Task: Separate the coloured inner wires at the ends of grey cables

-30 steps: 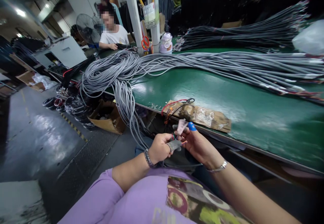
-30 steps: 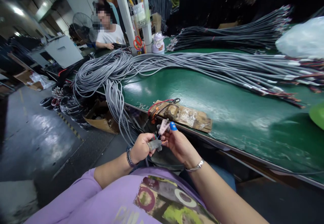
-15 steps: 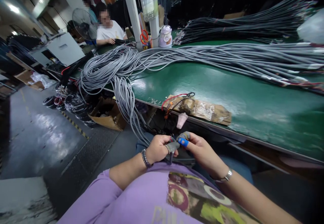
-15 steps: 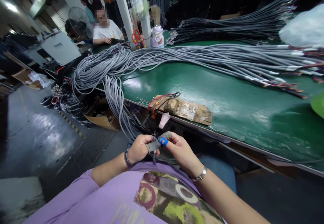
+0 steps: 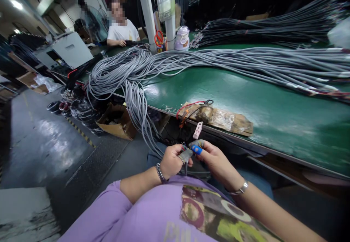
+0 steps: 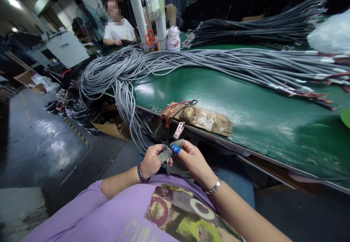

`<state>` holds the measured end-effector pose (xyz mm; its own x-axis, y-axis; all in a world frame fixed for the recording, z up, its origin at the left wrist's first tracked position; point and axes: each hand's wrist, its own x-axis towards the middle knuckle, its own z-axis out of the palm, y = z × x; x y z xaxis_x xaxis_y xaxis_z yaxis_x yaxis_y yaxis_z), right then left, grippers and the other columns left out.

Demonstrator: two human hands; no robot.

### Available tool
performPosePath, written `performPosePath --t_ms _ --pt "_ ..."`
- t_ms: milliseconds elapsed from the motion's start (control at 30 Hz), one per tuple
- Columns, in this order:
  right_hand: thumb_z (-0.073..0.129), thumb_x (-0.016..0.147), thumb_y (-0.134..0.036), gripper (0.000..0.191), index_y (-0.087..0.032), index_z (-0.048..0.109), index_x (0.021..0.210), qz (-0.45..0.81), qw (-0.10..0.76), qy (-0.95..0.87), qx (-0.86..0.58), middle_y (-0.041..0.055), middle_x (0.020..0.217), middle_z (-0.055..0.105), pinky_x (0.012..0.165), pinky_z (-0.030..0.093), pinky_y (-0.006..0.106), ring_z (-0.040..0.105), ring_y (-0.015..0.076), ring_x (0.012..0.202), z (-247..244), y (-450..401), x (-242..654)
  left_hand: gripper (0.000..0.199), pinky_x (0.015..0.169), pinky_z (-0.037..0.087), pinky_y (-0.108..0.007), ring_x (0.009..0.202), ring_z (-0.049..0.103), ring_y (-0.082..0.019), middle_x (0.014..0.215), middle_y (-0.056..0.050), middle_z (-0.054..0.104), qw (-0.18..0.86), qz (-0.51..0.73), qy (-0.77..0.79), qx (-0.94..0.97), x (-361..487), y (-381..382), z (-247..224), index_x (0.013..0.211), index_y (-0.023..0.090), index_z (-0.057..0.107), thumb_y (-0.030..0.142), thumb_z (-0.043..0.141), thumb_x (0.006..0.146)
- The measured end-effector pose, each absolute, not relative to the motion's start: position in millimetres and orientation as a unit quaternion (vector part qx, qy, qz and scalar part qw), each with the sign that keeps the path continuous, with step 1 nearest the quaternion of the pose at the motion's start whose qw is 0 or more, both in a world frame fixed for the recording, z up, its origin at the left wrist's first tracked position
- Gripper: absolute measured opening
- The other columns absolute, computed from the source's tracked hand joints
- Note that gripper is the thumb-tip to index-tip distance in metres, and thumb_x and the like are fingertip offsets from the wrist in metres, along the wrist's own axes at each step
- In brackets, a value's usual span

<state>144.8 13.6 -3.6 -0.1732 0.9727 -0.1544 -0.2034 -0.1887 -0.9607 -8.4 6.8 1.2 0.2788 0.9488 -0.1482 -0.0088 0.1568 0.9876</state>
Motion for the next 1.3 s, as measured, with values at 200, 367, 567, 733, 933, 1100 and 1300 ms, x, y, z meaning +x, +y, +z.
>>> performPosePath --t_ms 200,367,567,733,933,1100,1300 --pt "0.072 0.072 -0.043 0.024 -0.020 0.065 0.071 0.625 0.451 -0.475 -0.424 0.0003 0.064 0.062 0.059 0.041 0.028 0.051 0.0144 0.060 -2.1 14.5 147.8 0.038 0.052 0.047 -0.023 0.050 0.056 -0.011 0.056 -0.002 0.060 0.628 0.351 0.451 0.528 -9.8 11.2 2.8 0.065 0.013 0.058 0.050 0.066 0.072" --pt "0.074 0.069 -0.045 0.026 -0.021 0.064 0.069 0.611 0.462 -0.457 -0.453 -0.0002 0.061 0.061 0.055 0.042 0.028 0.051 0.0138 0.056 -4.3 14.0 144.8 0.040 0.051 0.048 -0.023 0.050 0.057 -0.011 0.056 -0.003 0.060 0.626 0.348 0.445 0.537 -8.2 12.0 1.2 0.063 0.013 0.059 0.051 0.068 0.070" --pt "0.071 0.071 -0.046 0.029 -0.022 0.056 0.069 0.659 0.474 -0.366 -0.456 -0.0037 0.052 0.054 0.047 0.037 0.026 0.048 0.0125 0.048 -1.8 11.8 132.6 0.045 0.052 0.052 -0.027 0.048 0.059 -0.013 0.056 -0.001 0.061 0.617 0.430 0.477 0.456 -1.9 7.4 -5.5 0.070 0.014 0.057 0.059 0.065 0.071" --pt "0.074 0.068 -0.047 0.031 -0.020 0.060 0.070 0.664 0.482 -0.361 -0.443 -0.0038 0.055 0.052 0.050 0.038 0.023 0.046 0.0103 0.051 -5.9 13.3 134.3 0.044 0.048 0.050 -0.024 0.046 0.057 -0.012 0.055 0.000 0.060 0.606 0.447 0.481 0.448 -3.5 8.6 -7.3 0.072 0.014 0.056 0.057 0.067 0.070" --pt "0.069 0.068 -0.060 0.042 -0.019 0.067 0.074 0.729 0.501 -0.238 -0.401 0.0019 0.068 0.061 0.057 0.047 0.026 0.052 0.0118 0.057 -16.6 31.1 153.7 0.042 0.042 0.045 -0.021 0.040 0.053 -0.009 0.050 0.001 0.058 0.638 0.490 0.460 0.376 -2.3 12.2 -3.3 0.072 0.013 0.058 0.054 0.069 0.069" --pt "0.068 0.069 -0.061 0.042 -0.019 0.067 0.077 0.786 0.437 -0.277 -0.340 0.0017 0.069 0.061 0.053 0.045 0.026 0.051 0.0118 0.055 -6.2 50.8 157.4 0.042 0.042 0.047 -0.022 0.040 0.053 -0.010 0.050 0.001 0.059 0.665 0.485 0.438 0.362 6.8 14.4 5.7 0.071 0.013 0.057 0.051 0.074 0.064" --pt "0.069 0.068 -0.061 0.043 -0.020 0.062 0.059 0.583 0.555 -0.392 -0.446 -0.0010 0.053 0.056 0.050 0.037 0.025 0.045 0.0114 0.050 -4.7 54.7 148.5 0.038 0.039 0.045 -0.021 0.039 0.050 -0.009 0.047 0.000 0.057 0.682 0.467 0.429 0.364 13.4 23.3 13.7 0.069 0.012 0.059 0.047 0.073 0.064"
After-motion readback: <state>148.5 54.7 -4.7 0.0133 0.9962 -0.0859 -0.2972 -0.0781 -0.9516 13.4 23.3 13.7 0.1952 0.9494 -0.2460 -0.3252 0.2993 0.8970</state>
